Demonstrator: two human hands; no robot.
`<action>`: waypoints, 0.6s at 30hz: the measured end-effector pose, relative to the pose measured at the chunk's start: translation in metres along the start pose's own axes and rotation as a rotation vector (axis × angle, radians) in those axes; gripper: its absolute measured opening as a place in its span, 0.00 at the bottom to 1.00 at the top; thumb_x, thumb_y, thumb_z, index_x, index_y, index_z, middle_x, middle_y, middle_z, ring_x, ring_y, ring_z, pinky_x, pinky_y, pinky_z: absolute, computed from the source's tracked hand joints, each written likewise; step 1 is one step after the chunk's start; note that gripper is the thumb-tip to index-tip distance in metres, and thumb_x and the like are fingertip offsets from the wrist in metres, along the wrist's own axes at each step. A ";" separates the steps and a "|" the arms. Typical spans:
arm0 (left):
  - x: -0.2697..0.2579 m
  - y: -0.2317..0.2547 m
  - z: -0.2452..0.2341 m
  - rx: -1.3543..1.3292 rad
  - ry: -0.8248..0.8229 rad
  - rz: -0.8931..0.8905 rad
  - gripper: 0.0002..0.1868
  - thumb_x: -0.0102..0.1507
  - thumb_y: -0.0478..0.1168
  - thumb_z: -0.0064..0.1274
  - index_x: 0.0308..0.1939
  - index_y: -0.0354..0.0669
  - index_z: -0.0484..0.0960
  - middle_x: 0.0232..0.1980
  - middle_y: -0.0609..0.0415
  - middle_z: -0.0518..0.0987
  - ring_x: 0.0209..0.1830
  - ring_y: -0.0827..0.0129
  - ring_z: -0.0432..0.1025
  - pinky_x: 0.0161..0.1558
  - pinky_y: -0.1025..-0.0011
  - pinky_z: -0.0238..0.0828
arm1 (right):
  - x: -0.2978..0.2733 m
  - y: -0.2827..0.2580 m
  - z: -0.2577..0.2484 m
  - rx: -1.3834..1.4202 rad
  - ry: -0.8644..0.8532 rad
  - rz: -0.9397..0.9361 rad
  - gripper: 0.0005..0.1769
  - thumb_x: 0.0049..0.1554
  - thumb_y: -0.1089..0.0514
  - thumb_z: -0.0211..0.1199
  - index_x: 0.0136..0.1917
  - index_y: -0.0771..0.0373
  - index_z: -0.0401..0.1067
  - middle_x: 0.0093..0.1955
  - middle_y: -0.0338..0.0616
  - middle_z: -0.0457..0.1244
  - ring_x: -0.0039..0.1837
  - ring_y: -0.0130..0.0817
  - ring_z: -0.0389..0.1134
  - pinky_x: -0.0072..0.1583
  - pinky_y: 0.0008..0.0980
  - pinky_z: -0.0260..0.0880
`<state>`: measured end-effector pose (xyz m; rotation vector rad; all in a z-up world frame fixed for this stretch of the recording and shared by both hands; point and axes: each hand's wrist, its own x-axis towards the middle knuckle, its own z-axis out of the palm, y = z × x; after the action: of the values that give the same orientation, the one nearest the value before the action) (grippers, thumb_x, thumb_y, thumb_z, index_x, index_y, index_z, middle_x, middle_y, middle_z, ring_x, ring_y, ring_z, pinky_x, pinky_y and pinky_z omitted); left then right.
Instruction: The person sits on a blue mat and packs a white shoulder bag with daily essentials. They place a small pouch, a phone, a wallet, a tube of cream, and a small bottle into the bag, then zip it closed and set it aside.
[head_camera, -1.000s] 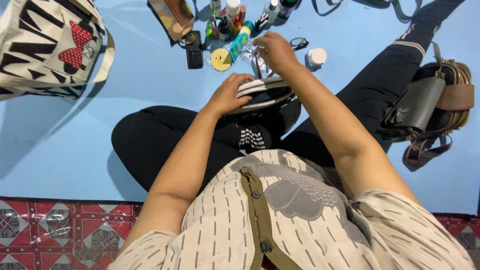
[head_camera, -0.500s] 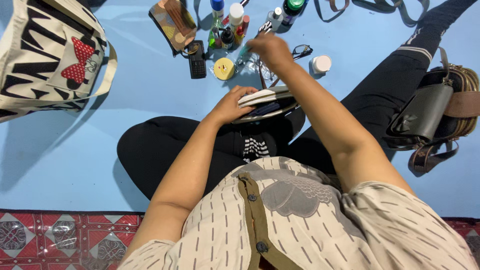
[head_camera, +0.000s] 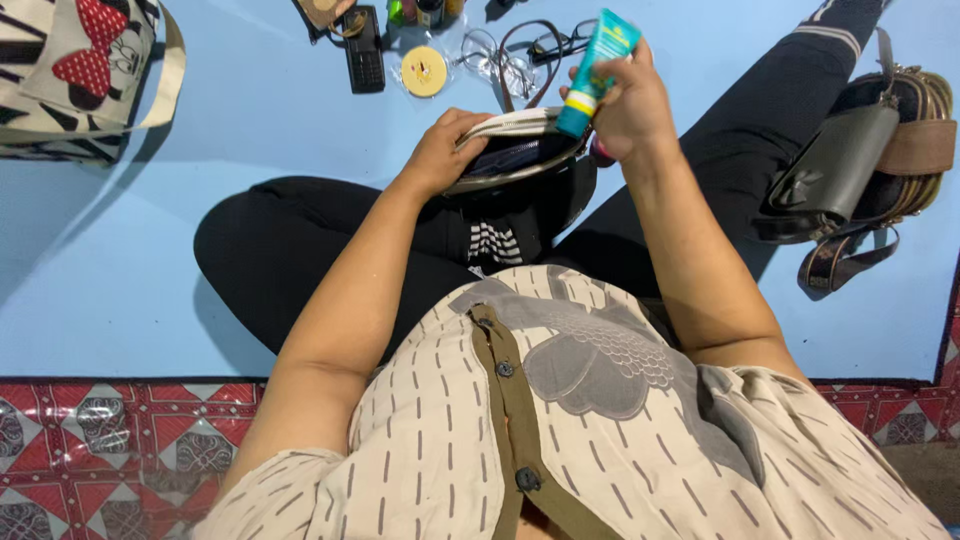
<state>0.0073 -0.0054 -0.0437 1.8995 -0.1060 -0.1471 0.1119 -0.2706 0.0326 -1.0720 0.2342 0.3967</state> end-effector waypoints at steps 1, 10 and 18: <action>0.000 -0.002 0.000 -0.011 0.005 0.011 0.19 0.67 0.36 0.55 0.63 0.44 0.80 0.57 0.51 0.77 0.59 0.61 0.73 0.62 0.69 0.68 | -0.009 0.004 0.004 -0.116 -0.144 -0.146 0.38 0.59 0.64 0.62 0.77 0.58 0.48 0.68 0.53 0.59 0.66 0.44 0.65 0.70 0.47 0.71; 0.000 -0.011 0.004 -0.050 -0.026 -0.049 0.18 0.69 0.38 0.53 0.63 0.46 0.80 0.57 0.52 0.76 0.58 0.65 0.73 0.62 0.71 0.68 | -0.077 0.028 0.026 -1.337 -0.616 -1.082 0.22 0.51 0.72 0.67 0.58 0.61 0.71 0.63 0.40 0.68 0.67 0.44 0.67 0.69 0.40 0.68; -0.001 -0.004 0.000 -0.056 -0.057 -0.088 0.19 0.69 0.40 0.54 0.64 0.46 0.81 0.56 0.53 0.75 0.58 0.67 0.72 0.62 0.72 0.67 | -0.077 0.030 0.040 -1.498 -0.473 -1.223 0.15 0.51 0.67 0.71 0.52 0.59 0.78 0.53 0.39 0.66 0.59 0.42 0.65 0.61 0.43 0.63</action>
<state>0.0058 -0.0039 -0.0479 1.8456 -0.0565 -0.2613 0.0293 -0.2383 0.0560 -2.2337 -1.3194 -0.4285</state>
